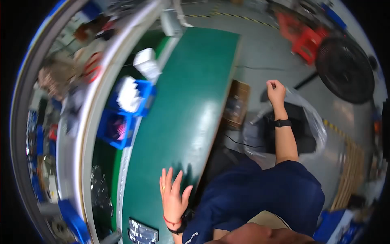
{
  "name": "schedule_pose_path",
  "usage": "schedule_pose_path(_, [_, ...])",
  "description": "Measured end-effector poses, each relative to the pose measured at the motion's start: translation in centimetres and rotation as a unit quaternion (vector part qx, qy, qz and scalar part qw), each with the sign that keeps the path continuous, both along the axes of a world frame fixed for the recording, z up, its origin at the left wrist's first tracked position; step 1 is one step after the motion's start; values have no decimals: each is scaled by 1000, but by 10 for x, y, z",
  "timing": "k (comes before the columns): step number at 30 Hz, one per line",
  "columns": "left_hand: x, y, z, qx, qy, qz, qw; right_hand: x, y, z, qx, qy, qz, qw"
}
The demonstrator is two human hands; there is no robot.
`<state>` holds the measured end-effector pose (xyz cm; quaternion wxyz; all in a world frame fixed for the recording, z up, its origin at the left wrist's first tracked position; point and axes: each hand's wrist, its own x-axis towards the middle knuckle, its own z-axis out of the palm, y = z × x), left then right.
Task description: Unpack plastic trays, attach labels/stickers, and pack smartphone cases into protective sleeves and bags.
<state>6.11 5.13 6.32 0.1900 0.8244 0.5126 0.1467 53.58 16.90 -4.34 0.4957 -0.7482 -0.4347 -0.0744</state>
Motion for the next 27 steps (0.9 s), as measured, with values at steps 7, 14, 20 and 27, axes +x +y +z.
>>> schedule_pose_path(7, [86,43,-48,-63,85,-146,984,69,-227,-134,-202,46,-277,938])
schedule_pose_path(14, [111,62,-68,20,172,-85,981,77,-291,-109,-196,39,-389,899])
schedule_pose_path(20, [117,69,-66,33,170,-81,982,22,-304,-125,-403,119,-343,840])
schedule_pose_path(27, [111,71,-68,39,147,-89,984,-18,-293,-145,-326,-19,-369,870])
